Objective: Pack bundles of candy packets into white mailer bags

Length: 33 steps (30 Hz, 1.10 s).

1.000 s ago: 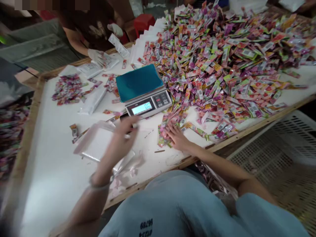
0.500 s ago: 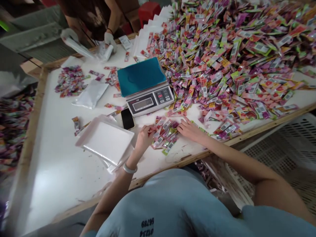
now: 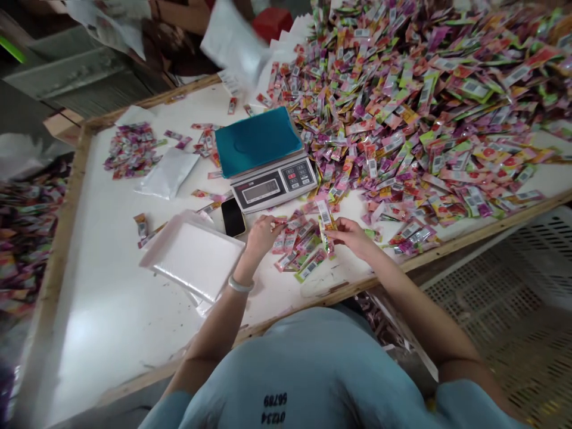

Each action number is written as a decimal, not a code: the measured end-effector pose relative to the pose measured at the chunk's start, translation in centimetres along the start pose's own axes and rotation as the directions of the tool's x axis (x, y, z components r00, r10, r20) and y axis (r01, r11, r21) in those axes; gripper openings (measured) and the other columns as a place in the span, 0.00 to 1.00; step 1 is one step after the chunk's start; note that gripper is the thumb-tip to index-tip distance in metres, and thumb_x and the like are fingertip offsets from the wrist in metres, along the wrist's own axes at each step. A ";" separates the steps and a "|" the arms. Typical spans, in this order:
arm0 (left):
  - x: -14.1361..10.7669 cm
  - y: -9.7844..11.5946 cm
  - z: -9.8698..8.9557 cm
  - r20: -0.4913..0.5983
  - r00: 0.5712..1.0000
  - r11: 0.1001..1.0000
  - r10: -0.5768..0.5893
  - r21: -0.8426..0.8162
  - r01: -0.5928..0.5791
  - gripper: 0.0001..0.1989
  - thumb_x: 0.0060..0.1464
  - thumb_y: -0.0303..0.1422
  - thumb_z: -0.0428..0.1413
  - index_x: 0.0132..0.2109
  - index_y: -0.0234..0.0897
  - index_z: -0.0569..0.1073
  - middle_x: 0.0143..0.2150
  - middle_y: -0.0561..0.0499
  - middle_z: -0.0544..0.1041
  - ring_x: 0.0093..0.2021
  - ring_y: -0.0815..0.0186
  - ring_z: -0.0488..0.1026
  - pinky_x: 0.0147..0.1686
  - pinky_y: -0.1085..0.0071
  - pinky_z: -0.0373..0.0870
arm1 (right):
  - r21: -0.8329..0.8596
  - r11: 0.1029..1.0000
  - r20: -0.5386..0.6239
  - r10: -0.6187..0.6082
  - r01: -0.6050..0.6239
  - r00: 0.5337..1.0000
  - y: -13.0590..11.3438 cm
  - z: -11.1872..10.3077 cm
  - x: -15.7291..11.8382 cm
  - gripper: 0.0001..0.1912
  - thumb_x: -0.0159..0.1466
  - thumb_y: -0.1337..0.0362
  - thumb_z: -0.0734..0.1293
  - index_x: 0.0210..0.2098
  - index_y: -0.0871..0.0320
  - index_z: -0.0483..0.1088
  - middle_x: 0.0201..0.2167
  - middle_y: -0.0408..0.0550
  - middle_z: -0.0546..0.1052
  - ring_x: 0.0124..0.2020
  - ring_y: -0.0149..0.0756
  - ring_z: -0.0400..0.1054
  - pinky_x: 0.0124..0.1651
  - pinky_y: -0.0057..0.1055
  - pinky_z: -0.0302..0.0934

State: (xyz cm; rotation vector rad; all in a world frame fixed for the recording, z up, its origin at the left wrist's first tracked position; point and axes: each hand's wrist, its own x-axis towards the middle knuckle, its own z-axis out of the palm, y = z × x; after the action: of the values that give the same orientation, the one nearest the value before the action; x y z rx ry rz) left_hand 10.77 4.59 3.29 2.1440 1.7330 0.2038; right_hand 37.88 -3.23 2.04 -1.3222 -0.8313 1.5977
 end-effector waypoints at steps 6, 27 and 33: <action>-1.0 0.6 0.8 -0.115 0.993 0.996 0.006 0.094 0.005 0.25 0.65 0.34 0.58 0.66 0.29 0.67 0.63 0.28 0.71 0.64 0.42 0.70 0.59 0.50 0.68 | 0.056 0.994 -0.007 0.097 -0.097 0.995 1.8 1.5 -0.5 0.29 0.41 0.47 0.84 0.28 0.56 0.69 0.25 0.37 0.74 0.25 0.29 0.68 0.30 0.31 0.69; -1.5 0.1 1.9 0.028 0.999 0.815 -0.019 -0.578 0.032 0.11 0.68 0.34 0.51 0.53 0.37 0.72 0.52 0.42 0.81 0.58 0.55 0.76 0.71 0.48 0.54 | 0.098 0.994 0.151 -0.054 0.039 0.987 1.8 5.6 -1.5 0.23 0.54 0.46 0.79 0.37 0.53 0.70 0.26 0.37 0.73 0.21 0.29 0.65 0.22 0.28 0.64; -3.5 0.3 3.7 0.147 0.984 0.156 -0.102 -0.974 0.162 0.29 0.56 0.53 0.64 0.55 0.37 0.75 0.47 0.43 0.84 0.52 0.53 0.80 0.55 0.58 0.75 | -0.096 0.994 0.241 -0.029 0.054 0.970 1.0 9.7 -0.1 0.23 0.54 0.48 0.77 0.39 0.52 0.67 0.23 0.34 0.69 0.18 0.26 0.60 0.20 0.26 0.59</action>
State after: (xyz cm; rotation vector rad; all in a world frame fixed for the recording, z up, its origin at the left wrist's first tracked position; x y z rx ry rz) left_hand 11.50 0.49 0.45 0.9226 1.0960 0.9471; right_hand 28.18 -3.35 3.18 -1.1878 -1.0928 1.7231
